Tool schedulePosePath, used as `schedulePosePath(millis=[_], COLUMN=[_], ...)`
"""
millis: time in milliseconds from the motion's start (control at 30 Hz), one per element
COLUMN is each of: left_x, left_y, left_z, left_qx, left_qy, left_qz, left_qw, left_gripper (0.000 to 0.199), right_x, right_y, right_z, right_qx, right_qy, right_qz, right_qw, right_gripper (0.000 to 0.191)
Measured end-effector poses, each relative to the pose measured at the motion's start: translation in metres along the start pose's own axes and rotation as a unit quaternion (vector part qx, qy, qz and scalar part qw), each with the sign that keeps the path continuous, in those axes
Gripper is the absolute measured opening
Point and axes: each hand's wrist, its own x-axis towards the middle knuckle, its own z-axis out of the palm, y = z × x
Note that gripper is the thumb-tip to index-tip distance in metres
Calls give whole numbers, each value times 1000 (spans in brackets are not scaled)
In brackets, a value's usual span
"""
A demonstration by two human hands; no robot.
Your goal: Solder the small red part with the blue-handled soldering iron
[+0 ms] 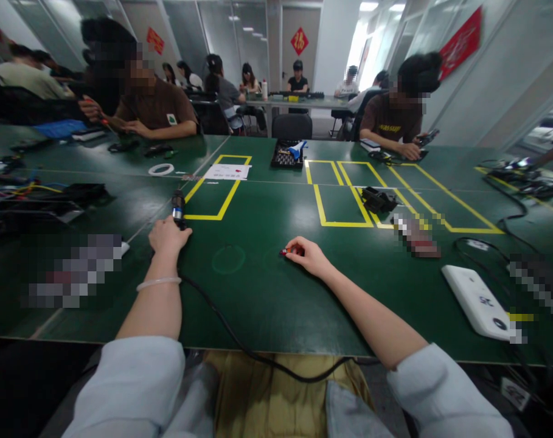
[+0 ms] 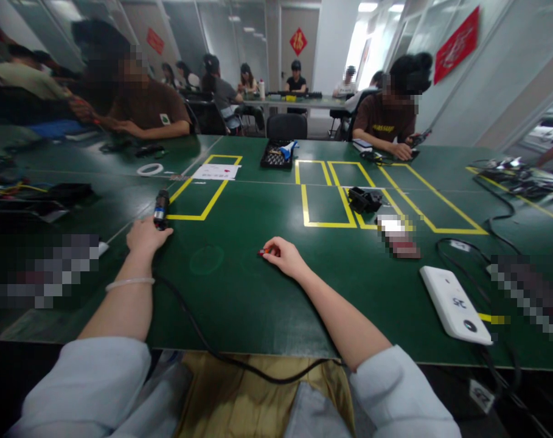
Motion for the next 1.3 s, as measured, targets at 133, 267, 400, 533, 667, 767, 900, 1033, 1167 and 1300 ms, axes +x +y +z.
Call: schedulePosePath(millis=[133, 267, 400, 533, 667, 767, 900, 1033, 1167, 1300], left_x=[-8, -21, -42, -72, -107, -131, -154, -163, -166, -170], left_y=[13, 32, 59, 91, 120, 134, 146, 149, 149, 151], left_z=[3, 7, 12, 16, 21, 22, 19, 13, 8, 8], left_qx=[-31, -31, -43, -80, -113, -132, -140, -134, -119, -78], left_qy=[4, -6, -24, -50, -76, -83, -95, -101, -98, -68], left_qz=[10, 51, 134, 224, 314, 368, 412, 432, 437, 435], left_qw=[999, 998, 990, 970, 940, 917, 895, 886, 886, 894], left_gripper=[63, 57, 58, 61, 65, 65, 63, 62, 60, 60], right_x=[1, 1, 0, 0, -1, -1, -1, -1, -1, -2], right_y=[2, 1, 0, 1, 2, 3, 5, 2, -3, -6], right_z=[1, 2, 1, 1, 1, 2, 3, 4, 4, 2], right_qx=[13, 20, 1, 2, -10, -28, -61, -94, -106, -103], right_qy=[-4, 1, 4, 10, 27, 41, 45, 32, 31, 38], right_qz=[5, -15, -28, -31, -39, -53, -76, -85, -88, -91], right_qw=[1000, 1000, 1000, 999, 999, 997, 994, 991, 990, 990], right_gripper=[20, 20, 12, 12, 11, 10, 7, 6, 6, 15])
